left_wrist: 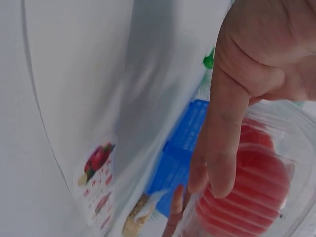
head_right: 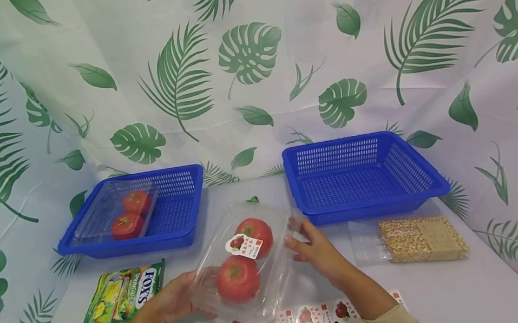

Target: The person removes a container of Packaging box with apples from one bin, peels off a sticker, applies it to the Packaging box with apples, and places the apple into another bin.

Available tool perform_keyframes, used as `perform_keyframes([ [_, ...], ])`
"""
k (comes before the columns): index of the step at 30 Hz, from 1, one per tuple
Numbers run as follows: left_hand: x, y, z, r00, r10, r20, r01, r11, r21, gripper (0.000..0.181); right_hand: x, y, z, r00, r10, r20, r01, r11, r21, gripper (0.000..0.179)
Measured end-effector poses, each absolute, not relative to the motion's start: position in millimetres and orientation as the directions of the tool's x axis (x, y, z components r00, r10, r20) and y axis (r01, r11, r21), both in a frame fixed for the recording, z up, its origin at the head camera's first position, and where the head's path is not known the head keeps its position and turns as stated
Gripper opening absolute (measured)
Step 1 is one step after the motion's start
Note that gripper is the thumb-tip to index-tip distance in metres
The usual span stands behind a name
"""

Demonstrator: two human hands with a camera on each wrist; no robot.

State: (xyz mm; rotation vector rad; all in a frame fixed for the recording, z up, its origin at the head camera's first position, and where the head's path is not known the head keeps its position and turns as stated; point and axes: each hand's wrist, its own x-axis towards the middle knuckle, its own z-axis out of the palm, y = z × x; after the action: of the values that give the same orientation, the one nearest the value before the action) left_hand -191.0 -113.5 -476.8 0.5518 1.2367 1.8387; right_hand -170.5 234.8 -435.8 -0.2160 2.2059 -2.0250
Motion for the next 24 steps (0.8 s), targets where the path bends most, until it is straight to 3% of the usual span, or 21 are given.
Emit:
perform_keyframes([
  [16,-181,-93,-459,-0.69,0.715,-0.11,-0.356,-0.203,0.912,0.08,-163,223,-419,-0.979,-0.199,-0.039,0.029,0.053,-0.998,0.062],
  [24,-181,-88,-459,-0.699,0.711,-0.077,-0.329,-0.224,0.917,0.077,-159,218,-412,-0.979,-0.194,-0.062,0.036,0.137,-0.99,0.061],
])
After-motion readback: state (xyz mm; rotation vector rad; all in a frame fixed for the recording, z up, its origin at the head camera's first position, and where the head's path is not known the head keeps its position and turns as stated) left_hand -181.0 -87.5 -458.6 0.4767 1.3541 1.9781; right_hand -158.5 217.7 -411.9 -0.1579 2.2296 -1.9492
